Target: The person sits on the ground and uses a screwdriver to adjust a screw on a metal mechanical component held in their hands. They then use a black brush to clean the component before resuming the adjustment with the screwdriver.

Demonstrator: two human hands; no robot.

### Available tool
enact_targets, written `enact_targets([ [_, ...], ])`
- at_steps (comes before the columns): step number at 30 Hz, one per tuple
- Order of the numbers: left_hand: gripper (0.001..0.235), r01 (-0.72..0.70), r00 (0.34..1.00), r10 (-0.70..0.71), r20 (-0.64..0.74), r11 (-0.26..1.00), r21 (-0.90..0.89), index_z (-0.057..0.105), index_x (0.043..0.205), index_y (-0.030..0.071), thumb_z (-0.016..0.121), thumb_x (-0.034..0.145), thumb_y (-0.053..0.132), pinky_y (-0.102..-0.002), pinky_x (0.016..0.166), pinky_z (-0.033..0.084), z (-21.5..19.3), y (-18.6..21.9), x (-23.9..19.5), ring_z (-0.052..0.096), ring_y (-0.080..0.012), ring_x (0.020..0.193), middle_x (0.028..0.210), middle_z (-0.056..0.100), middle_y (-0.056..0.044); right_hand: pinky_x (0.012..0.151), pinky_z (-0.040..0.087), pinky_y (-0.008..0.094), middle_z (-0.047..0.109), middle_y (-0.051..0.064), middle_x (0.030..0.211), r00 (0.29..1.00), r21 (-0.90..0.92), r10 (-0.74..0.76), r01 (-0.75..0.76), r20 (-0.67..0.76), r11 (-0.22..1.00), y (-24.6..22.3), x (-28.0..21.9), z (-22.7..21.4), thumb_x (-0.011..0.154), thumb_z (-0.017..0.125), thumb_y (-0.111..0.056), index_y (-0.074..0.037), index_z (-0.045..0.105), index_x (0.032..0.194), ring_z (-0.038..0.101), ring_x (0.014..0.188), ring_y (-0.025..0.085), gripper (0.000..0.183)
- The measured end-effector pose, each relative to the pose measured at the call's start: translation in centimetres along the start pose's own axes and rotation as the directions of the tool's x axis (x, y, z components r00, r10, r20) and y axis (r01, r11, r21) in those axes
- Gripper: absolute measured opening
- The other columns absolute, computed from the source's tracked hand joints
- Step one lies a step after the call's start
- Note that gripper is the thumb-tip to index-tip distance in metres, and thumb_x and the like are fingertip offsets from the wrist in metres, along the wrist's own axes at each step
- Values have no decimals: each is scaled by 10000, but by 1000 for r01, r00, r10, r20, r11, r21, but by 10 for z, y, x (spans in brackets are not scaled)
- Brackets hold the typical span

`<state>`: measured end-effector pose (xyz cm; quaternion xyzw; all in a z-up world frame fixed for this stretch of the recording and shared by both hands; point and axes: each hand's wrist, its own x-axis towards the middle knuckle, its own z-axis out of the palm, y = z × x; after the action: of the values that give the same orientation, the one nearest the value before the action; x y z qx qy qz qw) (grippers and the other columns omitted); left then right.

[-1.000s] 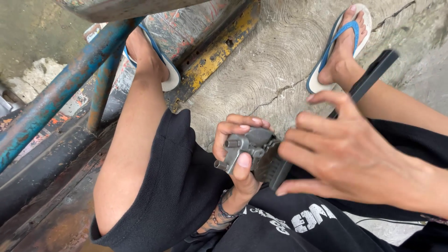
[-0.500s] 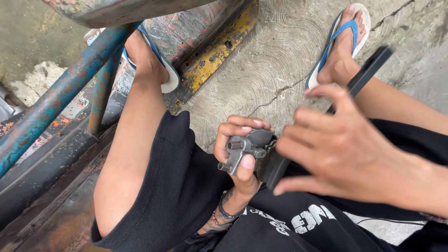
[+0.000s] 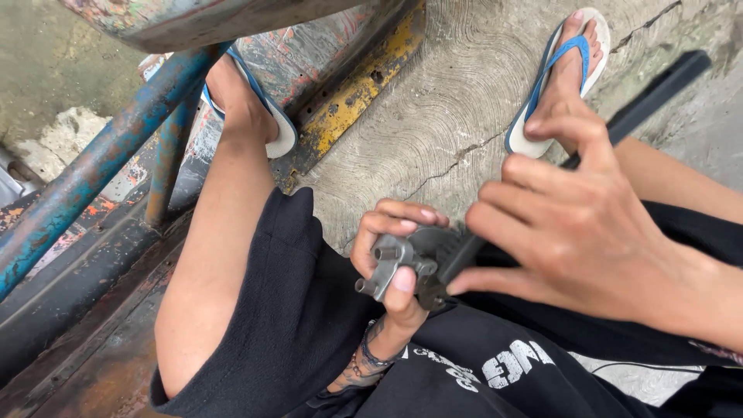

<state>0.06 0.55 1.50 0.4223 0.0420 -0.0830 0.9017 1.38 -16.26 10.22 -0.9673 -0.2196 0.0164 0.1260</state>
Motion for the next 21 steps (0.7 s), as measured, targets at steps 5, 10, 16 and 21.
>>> enact_targets([
  [5, 385, -29, 999, 28, 25, 999, 29, 579, 1015, 68, 707, 929, 420, -392, 793, 587, 1, 4, 1, 628, -253, 900, 960, 599, -153, 1029, 422, 531, 551, -32, 712, 1000, 22, -19, 18, 21, 1000, 4, -1, -11, 997, 610, -699, -138, 577, 792, 573, 756, 217, 599],
  [10, 420, 88, 995, -90, -46, 995, -39, 522, 1033, 52, 703, 929, 417, -411, 804, 591, 0, 1, 2, 620, -281, 929, 1009, 560, -169, 1038, 432, 549, 555, -7, 718, 999, 117, -37, 34, 20, 993, 2, -3, -10, 908, 655, -787, -127, 594, 813, 562, 738, 228, 671],
  [16, 349, 142, 987, -154, -54, 974, -179, 534, 1069, 49, 680, 939, 337, -437, 847, 574, -5, -3, -1, 606, -303, 971, 1052, 557, -179, 1039, 420, 517, 620, -19, 767, 998, 158, 58, -54, -22, 986, 1, 0, 3, 923, 698, -670, -90, 607, 825, 578, 753, 253, 595],
  [21, 388, 162, 986, -164, -19, 981, -105, 554, 1061, 47, 720, 937, 375, -405, 856, 569, -5, -1, -1, 615, -275, 980, 1042, 553, -173, 976, 442, 442, 600, -12, 750, 996, 112, -76, 81, -54, 990, -11, 0, 4, 1034, 545, -646, -161, 569, 803, 533, 720, 196, 537],
])
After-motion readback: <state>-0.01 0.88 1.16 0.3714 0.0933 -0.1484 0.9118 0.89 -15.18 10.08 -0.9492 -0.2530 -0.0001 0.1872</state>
